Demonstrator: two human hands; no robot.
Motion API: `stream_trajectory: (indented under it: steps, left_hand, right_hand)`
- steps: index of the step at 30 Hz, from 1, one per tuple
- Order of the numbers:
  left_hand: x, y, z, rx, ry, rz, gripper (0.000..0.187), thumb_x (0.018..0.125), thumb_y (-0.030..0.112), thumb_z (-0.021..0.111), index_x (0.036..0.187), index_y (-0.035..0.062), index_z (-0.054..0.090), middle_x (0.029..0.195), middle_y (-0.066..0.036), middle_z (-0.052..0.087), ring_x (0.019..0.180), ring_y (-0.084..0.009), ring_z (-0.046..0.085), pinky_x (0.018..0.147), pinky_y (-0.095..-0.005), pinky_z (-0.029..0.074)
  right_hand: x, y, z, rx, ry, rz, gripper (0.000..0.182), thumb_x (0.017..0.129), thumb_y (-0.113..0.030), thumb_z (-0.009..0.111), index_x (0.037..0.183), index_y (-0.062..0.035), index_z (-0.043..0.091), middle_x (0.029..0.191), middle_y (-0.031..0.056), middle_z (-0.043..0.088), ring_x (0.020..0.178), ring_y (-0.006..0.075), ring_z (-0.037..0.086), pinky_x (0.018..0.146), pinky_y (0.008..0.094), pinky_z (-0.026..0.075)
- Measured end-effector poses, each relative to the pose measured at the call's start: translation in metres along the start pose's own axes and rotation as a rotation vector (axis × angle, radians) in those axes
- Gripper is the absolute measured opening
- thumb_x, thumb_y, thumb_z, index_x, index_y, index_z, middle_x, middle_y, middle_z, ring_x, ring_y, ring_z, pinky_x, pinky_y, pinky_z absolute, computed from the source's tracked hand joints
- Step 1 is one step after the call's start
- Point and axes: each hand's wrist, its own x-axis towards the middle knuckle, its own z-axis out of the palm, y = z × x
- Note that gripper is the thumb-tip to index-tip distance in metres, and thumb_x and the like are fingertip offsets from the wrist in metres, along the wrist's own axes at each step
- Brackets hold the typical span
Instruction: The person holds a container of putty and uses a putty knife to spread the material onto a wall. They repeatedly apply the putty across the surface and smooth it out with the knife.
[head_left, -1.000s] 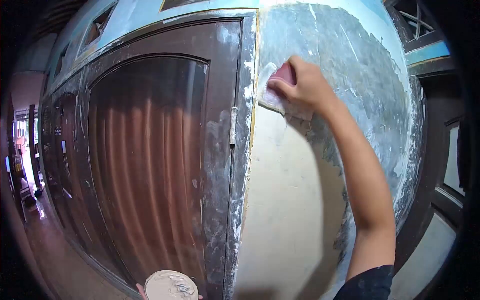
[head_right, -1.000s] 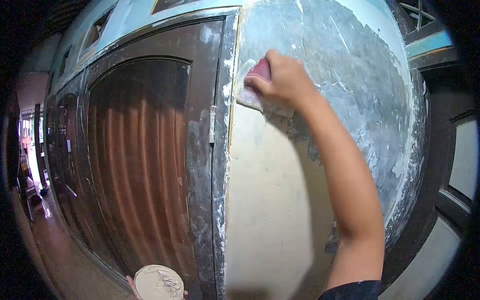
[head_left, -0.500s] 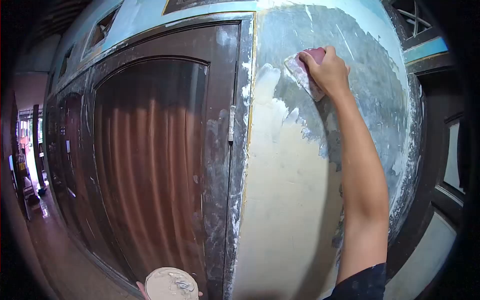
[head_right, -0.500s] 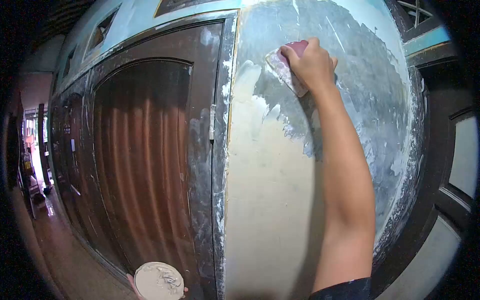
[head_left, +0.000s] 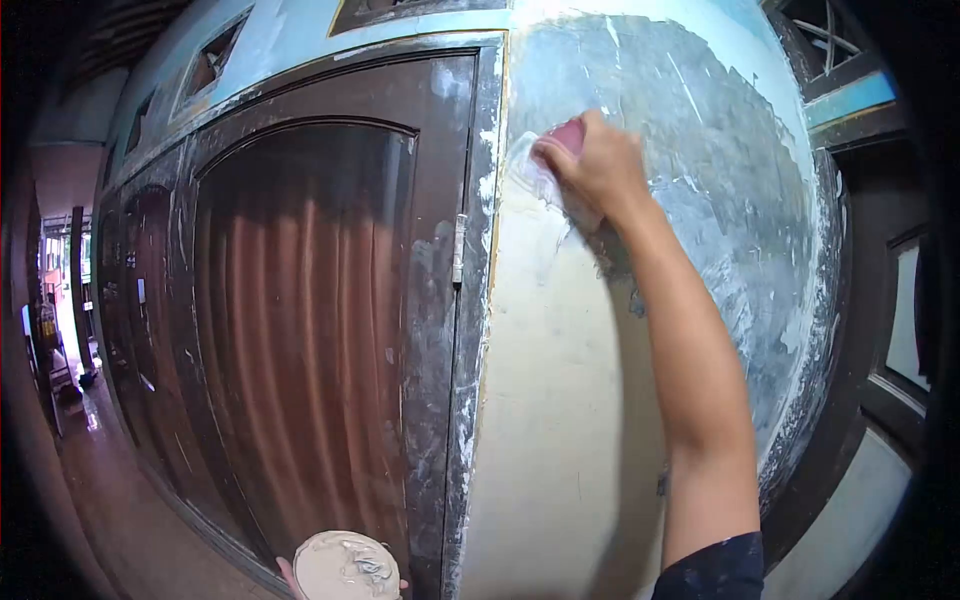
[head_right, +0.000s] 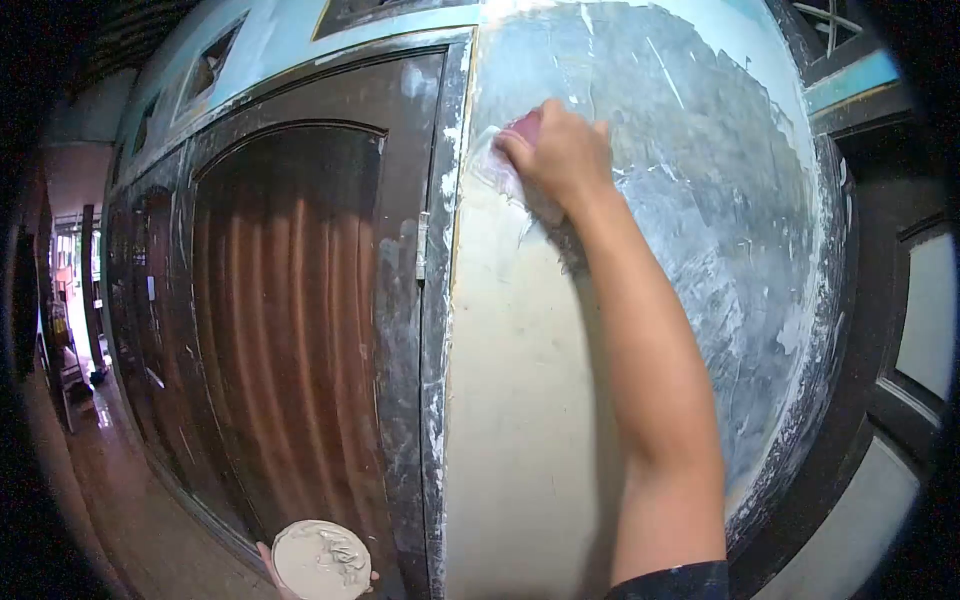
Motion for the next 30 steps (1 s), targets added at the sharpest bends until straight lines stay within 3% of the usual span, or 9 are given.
stream_trajectory:
  steps: [2,6,8,14,18,22,24,26,30]
  left_hand:
    - [-0.001,0.003,0.0,0.0,0.005,0.0,0.114,0.082,0.095,0.041,0.156,0.0082,0.043,0.146,-0.03,0.054,0.123,-0.0597,0.055,0.091,-0.0784,0.051]
    - [-0.01,0.001,-0.001,0.003,-0.043,-0.024,0.114,0.082,0.095,0.041,0.156,0.0084,0.041,0.148,-0.03,0.052,0.124,-0.0595,0.055,0.092,-0.0793,0.05]
    - [-0.014,-0.003,0.005,-0.002,-0.076,-0.029,0.114,0.082,0.094,0.04,0.157,0.0086,0.041,0.148,-0.03,0.052,0.124,-0.0594,0.055,0.092,-0.0798,0.049]
    - [-0.032,-0.013,0.028,0.017,-0.159,-0.065,0.114,0.083,0.094,0.04,0.158,0.009,0.039,0.15,-0.03,0.05,0.125,-0.0592,0.055,0.093,-0.0812,0.048]
    - [-0.044,-0.042,0.036,0.005,-0.208,-0.087,0.114,0.083,0.094,0.039,0.158,0.0093,0.037,0.151,-0.03,0.049,0.126,-0.059,0.054,0.093,-0.0821,0.047]
    - [-0.064,-0.074,0.075,-0.049,-0.294,-0.108,0.113,0.082,0.096,0.037,0.153,0.0083,0.044,0.146,-0.03,0.053,0.12,-0.06,0.057,0.089,-0.0838,0.047]
    - [-0.065,-0.088,0.078,-0.042,-0.467,-0.133,0.117,0.079,0.098,0.034,0.15,0.0065,0.048,0.141,-0.033,0.055,0.116,-0.0649,0.057,0.084,-0.0845,0.048]
    - [-0.081,-0.095,0.115,-0.387,-0.516,-0.316,0.125,0.076,0.101,0.035,0.159,0.0072,0.036,0.151,-0.036,0.044,0.125,-0.0709,0.046,0.098,-0.0843,0.04]
    - [-0.083,-0.116,0.16,-0.156,-0.586,-0.227,0.12,0.08,0.099,0.031,0.154,0.0057,0.043,0.148,-0.032,0.051,0.12,-0.0639,0.055,0.091,-0.0838,0.046]
  right_hand:
    - [0.018,0.012,-0.011,-0.036,0.13,0.291,0.069,0.084,-0.063,0.075,0.11,0.0001,0.066,0.101,0.0252,0.075,0.095,0.0413,0.072,0.103,0.0544,0.043]
    - [0.015,0.007,-0.014,0.157,0.001,0.157,0.069,0.088,-0.062,0.072,0.114,0.0004,0.064,0.101,0.0253,0.075,0.096,0.0406,0.073,0.099,0.0553,0.046]
    - [0.004,-0.014,-0.013,-0.075,-0.145,-0.005,0.067,0.089,-0.061,0.071,0.116,0.0007,0.063,0.099,0.0255,0.075,0.097,0.0402,0.073,0.1,0.0547,0.045]
    - [0.007,0.002,-0.035,0.026,0.14,0.571,0.066,0.091,-0.057,0.07,0.121,0.0001,0.058,0.114,0.0234,0.073,0.109,0.0417,0.067,0.098,0.0549,0.044]
    - [-0.028,0.0,-0.061,0.334,0.277,0.033,0.04,0.092,-0.028,0.076,0.117,-0.0015,0.06,0.108,0.0264,0.068,0.105,0.0442,0.063,0.09,0.0528,0.052]
    - [-0.113,-0.018,-0.113,0.343,0.152,-0.388,0.018,0.087,-0.01,0.069,0.105,-0.0073,0.065,0.101,0.0128,0.071,0.093,0.0375,0.062,0.082,0.0474,0.049]
    - [-0.162,-0.023,-0.12,0.462,0.024,-0.574,0.01,0.089,-0.01,0.067,0.099,-0.0128,0.066,0.095,0.0047,0.069,0.092,0.0294,0.061,0.078,0.041,0.045]
    - [-0.216,-0.028,-0.137,0.386,-0.166,-0.716,0.007,0.089,-0.016,0.067,0.096,-0.015,0.066,0.091,0.0018,0.066,0.094,0.0237,0.059,0.078,0.0384,0.042]
    - [-0.288,-0.02,-0.172,0.444,-0.451,-0.897,0.025,0.086,-0.021,0.068,0.111,-0.0177,0.069,0.106,-0.006,0.067,0.098,0.0217,0.057,0.078,0.0381,0.04]
